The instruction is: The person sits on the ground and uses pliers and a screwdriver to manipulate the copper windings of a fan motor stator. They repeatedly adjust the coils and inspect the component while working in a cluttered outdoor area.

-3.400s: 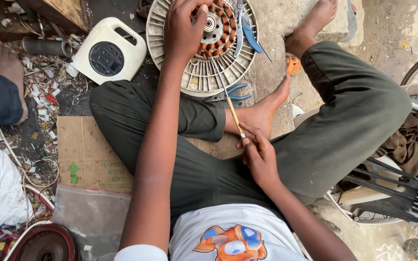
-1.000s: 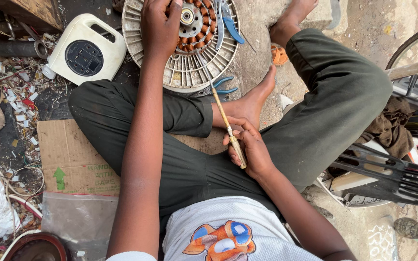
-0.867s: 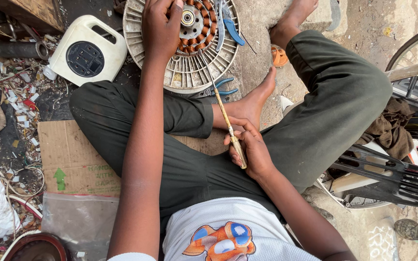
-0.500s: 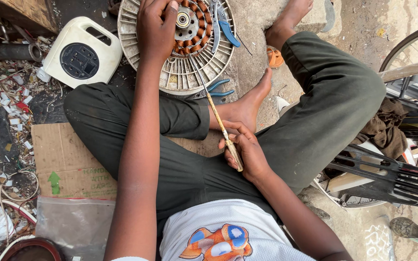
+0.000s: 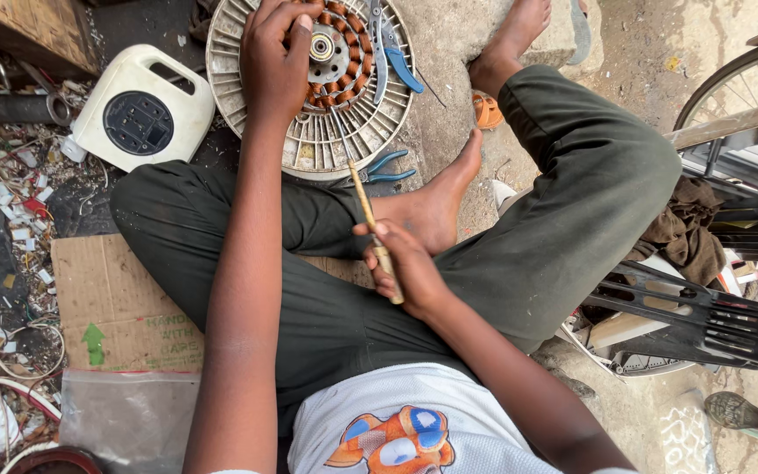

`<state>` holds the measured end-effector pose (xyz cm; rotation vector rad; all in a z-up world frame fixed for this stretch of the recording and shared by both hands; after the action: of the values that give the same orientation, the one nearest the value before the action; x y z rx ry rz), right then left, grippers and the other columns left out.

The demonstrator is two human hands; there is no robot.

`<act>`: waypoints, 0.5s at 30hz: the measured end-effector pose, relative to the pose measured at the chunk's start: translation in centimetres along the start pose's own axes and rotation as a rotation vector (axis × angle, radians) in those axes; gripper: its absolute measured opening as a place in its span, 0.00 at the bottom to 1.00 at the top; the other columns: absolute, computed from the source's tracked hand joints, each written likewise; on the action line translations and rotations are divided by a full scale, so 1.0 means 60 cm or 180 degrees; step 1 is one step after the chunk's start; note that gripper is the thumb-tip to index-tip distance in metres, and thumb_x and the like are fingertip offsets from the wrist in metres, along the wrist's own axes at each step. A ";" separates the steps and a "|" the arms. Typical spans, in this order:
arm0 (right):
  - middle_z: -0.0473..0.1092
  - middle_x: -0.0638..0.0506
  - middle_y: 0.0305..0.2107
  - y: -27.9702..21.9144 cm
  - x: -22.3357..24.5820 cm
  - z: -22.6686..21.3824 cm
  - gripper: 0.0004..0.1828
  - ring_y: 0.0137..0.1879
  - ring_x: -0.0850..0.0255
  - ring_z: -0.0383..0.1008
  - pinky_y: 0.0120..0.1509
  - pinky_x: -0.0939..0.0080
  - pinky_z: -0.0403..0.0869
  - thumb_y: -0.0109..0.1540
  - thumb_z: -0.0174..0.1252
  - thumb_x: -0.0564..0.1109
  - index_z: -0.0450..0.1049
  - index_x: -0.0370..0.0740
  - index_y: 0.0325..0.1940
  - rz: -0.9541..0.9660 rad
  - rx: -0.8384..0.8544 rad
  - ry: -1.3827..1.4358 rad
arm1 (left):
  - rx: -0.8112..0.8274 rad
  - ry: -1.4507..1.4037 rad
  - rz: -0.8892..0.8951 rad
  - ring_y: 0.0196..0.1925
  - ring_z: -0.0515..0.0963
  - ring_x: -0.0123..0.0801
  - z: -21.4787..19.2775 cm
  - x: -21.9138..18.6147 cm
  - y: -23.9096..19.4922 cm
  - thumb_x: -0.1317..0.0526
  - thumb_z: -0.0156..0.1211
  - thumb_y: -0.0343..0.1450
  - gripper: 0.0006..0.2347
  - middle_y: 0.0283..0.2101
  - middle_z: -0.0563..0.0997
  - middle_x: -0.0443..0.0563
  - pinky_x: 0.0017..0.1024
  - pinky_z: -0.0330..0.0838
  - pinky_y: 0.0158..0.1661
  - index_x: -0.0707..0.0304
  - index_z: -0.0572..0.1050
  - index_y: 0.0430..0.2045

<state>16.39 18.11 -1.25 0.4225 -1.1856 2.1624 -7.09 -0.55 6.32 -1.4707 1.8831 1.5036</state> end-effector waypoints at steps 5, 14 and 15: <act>0.62 0.56 0.23 0.041 -0.007 0.020 0.19 0.19 0.71 0.57 0.20 0.70 0.59 0.73 0.45 0.57 0.68 0.40 0.47 -0.0031 -0.0063 0.0015 | 0.0067 0.0187 -0.0175 0.59 0.76 0.41 0.007 0.008 -0.002 0.60 0.50 0.81 0.12 0.56 0.80 0.48 0.39 0.71 0.59 0.58 0.83 0.47; 0.59 0.59 0.20 0.029 -0.011 0.069 0.19 0.19 0.71 0.55 0.19 0.71 0.56 0.72 0.47 0.61 0.65 0.45 0.38 0.0380 -0.0079 0.0924 | 0.0011 0.0395 -0.0049 0.56 0.77 0.43 0.010 0.006 0.004 0.53 0.38 0.83 0.20 0.53 0.81 0.50 0.40 0.69 0.58 0.58 0.84 0.44; 0.58 0.60 0.20 0.028 -0.014 0.075 0.19 0.18 0.71 0.54 0.19 0.71 0.55 0.72 0.47 0.61 0.64 0.46 0.38 0.0452 -0.0064 0.1036 | -0.0003 0.0327 -0.0049 0.54 0.78 0.44 0.008 0.010 0.002 0.52 0.37 0.83 0.21 0.51 0.82 0.50 0.40 0.70 0.57 0.58 0.84 0.43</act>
<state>15.85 13.38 -0.34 -0.0259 -1.0780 2.2309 -7.59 -0.43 5.76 -1.5874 1.9239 1.4480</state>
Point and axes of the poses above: each hand's wrist, its own y-axis towards the middle knuckle, its own z-axis out of the palm, x = y × z, the point moved 10 cm from there along y, towards the middle knuckle
